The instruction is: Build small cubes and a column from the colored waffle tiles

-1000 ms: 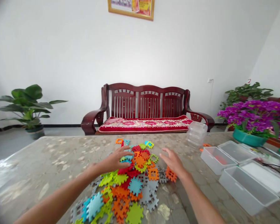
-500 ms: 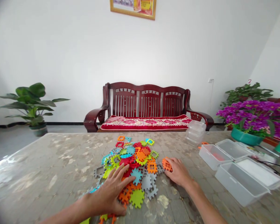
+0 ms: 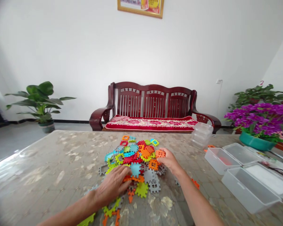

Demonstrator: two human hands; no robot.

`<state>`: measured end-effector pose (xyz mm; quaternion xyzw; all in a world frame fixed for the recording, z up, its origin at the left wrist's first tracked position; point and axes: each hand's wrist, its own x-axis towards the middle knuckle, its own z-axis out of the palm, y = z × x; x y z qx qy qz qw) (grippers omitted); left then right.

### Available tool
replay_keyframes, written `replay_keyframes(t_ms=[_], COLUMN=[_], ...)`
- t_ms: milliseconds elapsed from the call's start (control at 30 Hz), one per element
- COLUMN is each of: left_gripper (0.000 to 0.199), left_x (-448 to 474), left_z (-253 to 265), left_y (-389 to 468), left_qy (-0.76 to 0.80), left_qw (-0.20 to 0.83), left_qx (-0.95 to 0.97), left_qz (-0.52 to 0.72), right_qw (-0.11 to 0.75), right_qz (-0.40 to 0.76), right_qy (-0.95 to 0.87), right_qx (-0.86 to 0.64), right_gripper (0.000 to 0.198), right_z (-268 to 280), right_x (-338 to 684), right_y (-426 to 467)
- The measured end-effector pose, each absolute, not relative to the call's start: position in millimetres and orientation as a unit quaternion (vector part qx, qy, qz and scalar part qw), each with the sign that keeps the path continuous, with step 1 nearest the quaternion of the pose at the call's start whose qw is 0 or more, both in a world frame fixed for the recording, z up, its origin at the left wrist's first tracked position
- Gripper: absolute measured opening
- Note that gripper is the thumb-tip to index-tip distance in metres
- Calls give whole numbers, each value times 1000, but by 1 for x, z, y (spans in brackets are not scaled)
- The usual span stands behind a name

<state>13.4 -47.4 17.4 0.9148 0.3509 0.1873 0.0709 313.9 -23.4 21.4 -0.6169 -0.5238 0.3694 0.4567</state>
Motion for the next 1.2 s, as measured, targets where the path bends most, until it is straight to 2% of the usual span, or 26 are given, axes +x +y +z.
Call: replay_keyframes(t_ms=[167, 300, 400, 500, 600, 700, 833, 967, 1033, 1200], left_gripper=[23, 28, 37, 79, 96, 85, 46, 17, 12, 14], left_x=[12, -1, -16, -27, -30, -30, -30, -30, -29, -33], left_z=[37, 42, 33, 20, 12, 5, -9, -19, -18, 5], left_y=[-20, -23, -54, -91, -110, -110, -98, -83, -75, -55], left_qy=[437, 481, 424, 332, 313, 322, 321, 286, 280, 288], left_qw=[35, -5, 19, 65, 86, 72, 20, -45, -69, -92], left_qx=[879, 852, 883, 933, 944, 942, 943, 951, 949, 945], left_qz=[189, 207, 199, 123, 63, 55, 86, 110, 125, 122], right_qw=[448, 436, 332, 201, 137, 147, 182, 218, 238, 295], right_qz=[408, 303, 237, 209, 190, 172, 129, 102, 106, 144], right_qy=[-580, -627, -690, -711, -701, -724, -740, -723, -712, -684], right_qx=[-544, -569, -598, -641, -674, -652, -635, -648, -652, -651], right_gripper=[79, 81, 97, 117, 121, 110, 92, 73, 65, 43], right_z=[41, 33, 16, 0, -7, -5, 2, 2, 0, 2], right_x=[279, 290, 311, 322, 321, 313, 300, 286, 279, 265], right_y=[-4, -11, -33, -55, -63, -61, -56, -53, -50, -35])
